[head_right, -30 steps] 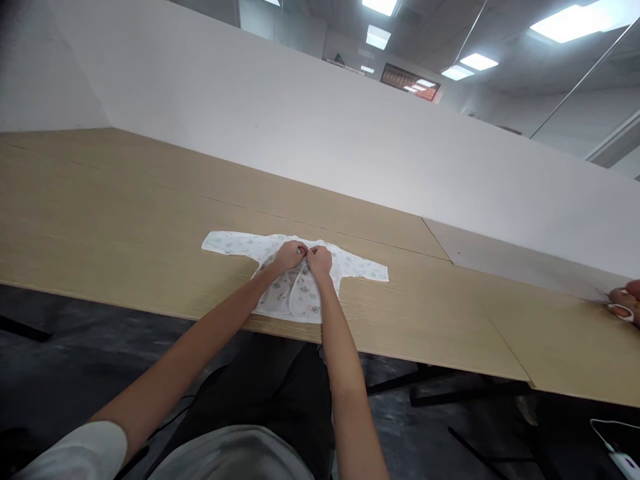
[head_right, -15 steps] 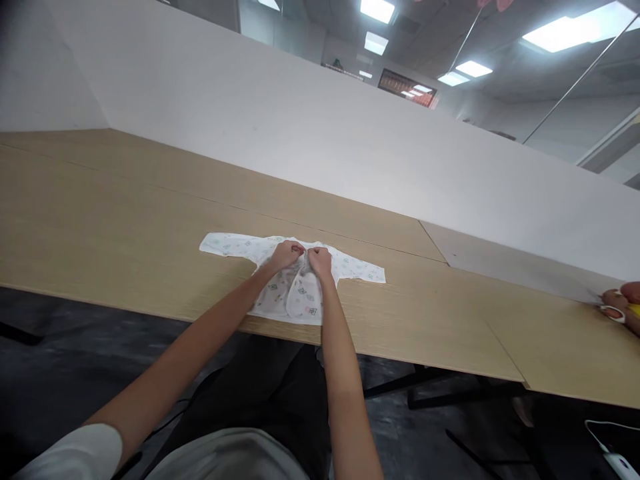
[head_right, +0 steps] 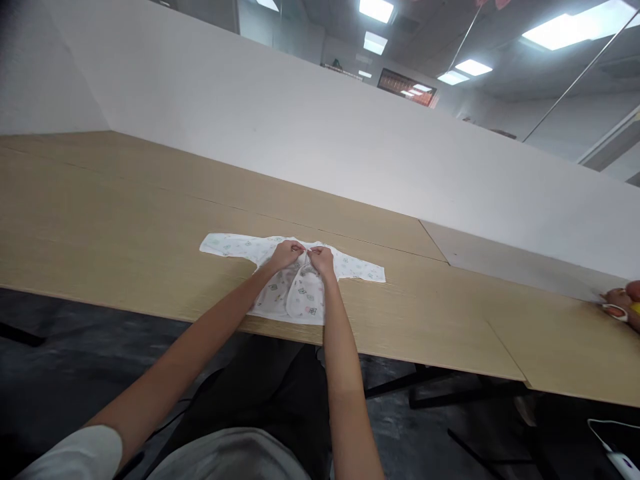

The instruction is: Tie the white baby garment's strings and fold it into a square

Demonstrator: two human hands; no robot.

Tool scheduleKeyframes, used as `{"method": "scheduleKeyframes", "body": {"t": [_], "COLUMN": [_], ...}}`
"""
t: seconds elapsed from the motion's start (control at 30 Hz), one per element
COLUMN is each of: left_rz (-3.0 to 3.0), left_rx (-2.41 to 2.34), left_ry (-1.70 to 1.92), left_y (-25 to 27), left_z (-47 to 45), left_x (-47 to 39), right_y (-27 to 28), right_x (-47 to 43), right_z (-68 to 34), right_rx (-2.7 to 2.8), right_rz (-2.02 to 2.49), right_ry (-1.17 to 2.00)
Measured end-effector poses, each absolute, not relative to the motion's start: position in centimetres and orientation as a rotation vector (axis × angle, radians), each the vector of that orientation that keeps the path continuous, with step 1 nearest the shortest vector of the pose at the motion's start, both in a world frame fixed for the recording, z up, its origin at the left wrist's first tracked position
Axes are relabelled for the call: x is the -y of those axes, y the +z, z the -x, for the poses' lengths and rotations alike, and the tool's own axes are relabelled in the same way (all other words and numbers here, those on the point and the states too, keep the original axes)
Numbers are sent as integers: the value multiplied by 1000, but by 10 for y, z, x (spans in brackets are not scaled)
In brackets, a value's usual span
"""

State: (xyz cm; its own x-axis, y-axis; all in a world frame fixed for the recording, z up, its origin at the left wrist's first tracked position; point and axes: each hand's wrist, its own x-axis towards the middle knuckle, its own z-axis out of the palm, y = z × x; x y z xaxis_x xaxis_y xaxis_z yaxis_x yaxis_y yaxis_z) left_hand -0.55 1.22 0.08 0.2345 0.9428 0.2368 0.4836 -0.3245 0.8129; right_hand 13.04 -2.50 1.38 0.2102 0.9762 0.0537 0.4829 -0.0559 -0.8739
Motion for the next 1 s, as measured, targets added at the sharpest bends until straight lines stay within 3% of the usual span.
{"method": "scheduleKeyframes", "body": {"t": [0.17,0.47,0.8,1.0], "left_rz": [-1850,-1836,-1964,-1978], "left_rx": [-1305,-1268,-1302,-1317], "left_ry": [996,997,974,974], "left_y": [0,1,3,0], "left_z": [5,8,9,7], "left_x": [-13,-12,-8,-10], "right_y": [16,15,11,4], "right_x": [25,28,28,22], "right_z": [-132,-121,-118,-119], "right_rx": [1039,1229,1527,1554], "right_rz": [1596,1582,1776,1769], "right_ry": [864,989,538,441]}}
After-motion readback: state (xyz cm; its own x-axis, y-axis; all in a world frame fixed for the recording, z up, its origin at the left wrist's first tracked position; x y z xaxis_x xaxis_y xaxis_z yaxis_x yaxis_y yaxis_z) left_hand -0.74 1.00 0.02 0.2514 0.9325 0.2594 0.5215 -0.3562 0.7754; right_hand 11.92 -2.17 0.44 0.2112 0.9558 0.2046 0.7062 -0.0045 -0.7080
